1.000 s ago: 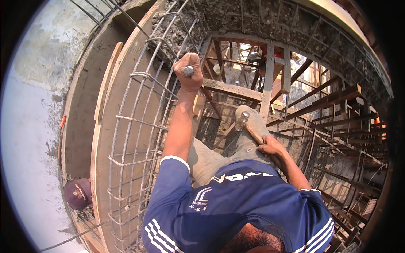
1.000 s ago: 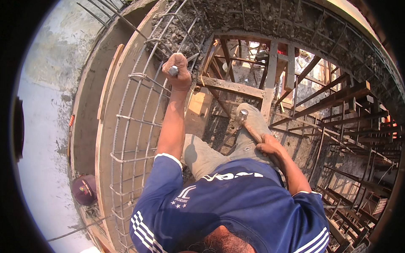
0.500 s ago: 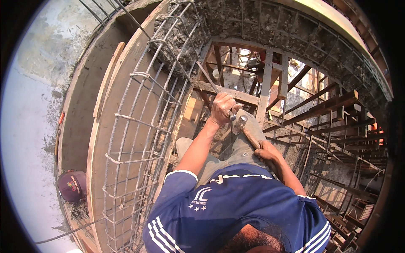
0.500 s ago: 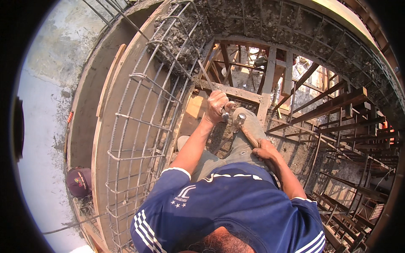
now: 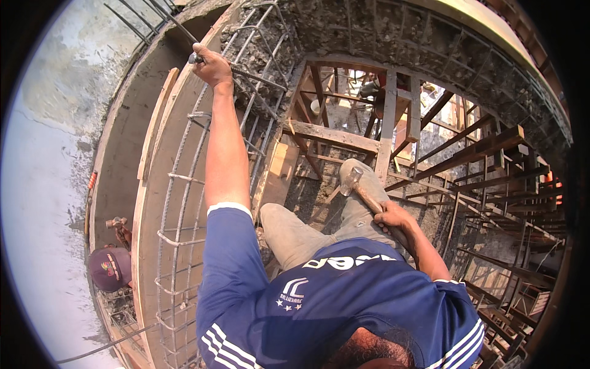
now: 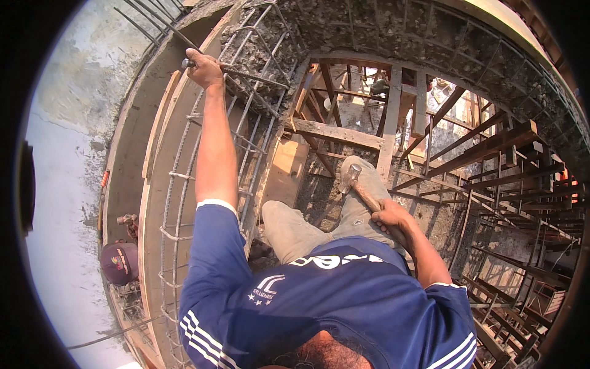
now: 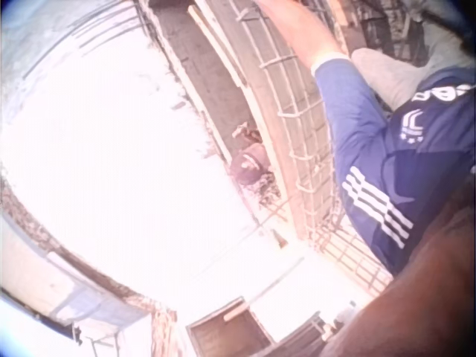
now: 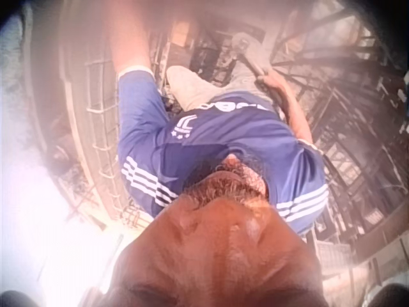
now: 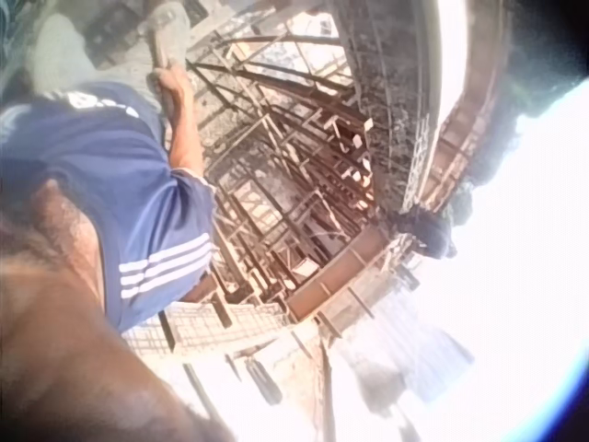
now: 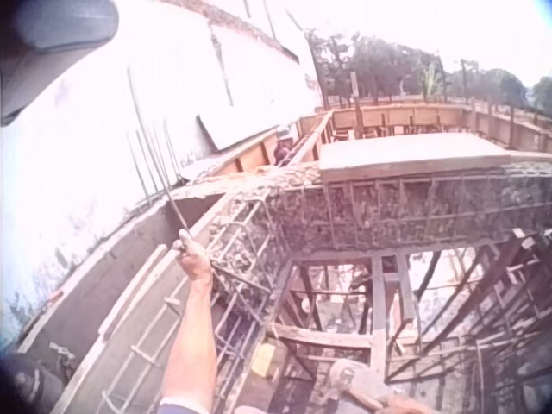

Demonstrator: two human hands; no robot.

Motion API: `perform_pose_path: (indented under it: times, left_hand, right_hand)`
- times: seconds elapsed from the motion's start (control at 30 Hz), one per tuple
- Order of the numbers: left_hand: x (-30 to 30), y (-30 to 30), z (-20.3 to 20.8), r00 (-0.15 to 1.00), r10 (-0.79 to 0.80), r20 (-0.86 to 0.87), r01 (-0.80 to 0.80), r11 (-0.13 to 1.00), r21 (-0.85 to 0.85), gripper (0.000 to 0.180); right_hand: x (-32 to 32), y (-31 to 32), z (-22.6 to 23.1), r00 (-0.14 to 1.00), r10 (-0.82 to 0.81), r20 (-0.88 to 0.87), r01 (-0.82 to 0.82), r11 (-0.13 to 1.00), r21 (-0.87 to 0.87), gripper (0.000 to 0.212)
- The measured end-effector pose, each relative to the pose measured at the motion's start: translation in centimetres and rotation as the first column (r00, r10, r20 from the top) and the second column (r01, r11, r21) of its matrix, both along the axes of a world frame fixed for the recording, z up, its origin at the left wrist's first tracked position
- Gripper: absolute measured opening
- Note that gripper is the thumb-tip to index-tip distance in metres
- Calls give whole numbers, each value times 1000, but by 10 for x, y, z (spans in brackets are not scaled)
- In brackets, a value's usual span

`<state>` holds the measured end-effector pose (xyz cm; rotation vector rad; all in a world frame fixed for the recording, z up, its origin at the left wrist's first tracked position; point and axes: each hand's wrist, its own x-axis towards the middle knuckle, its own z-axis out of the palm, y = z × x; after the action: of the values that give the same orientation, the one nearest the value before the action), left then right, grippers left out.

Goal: The person uses a hammer and a metal rod to tighten and secure wire ties around rebar intersections on a concrete form. They position the rod through the wire loop and strike it with the hammer to twist and tighten the connection.

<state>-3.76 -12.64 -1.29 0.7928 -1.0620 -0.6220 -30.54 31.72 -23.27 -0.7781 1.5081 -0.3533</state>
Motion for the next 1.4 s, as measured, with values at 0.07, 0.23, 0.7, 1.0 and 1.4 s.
perform_pose_path:
  times: [0.07,0.23,0.7,1.0,1.4]
  left_hand:
    - [0,19,-6,992,-118,42,120,992,-44,62]
    - [-31,139,-92,680,-443,584,555,832,-14,59]
    - [16,141,-98,938,-292,184,328,923,-204,57]
    - [-56,208,-165,453,-213,866,676,715,-178,42]
    - [27,66,-61,957,-164,-240,155,986,-58,62]
  right_hand:
    - [0,-5,1,1000,4,25,-5,999,45,19]
    - [-3,-7,-1,998,-7,61,3,998,70,18]
    - [3,-6,-3,999,28,25,-28,1000,-5,14]
    - [-3,-9,-10,996,17,90,-22,998,60,15]
    - [-12,-15,-18,977,0,212,-27,992,125,12]
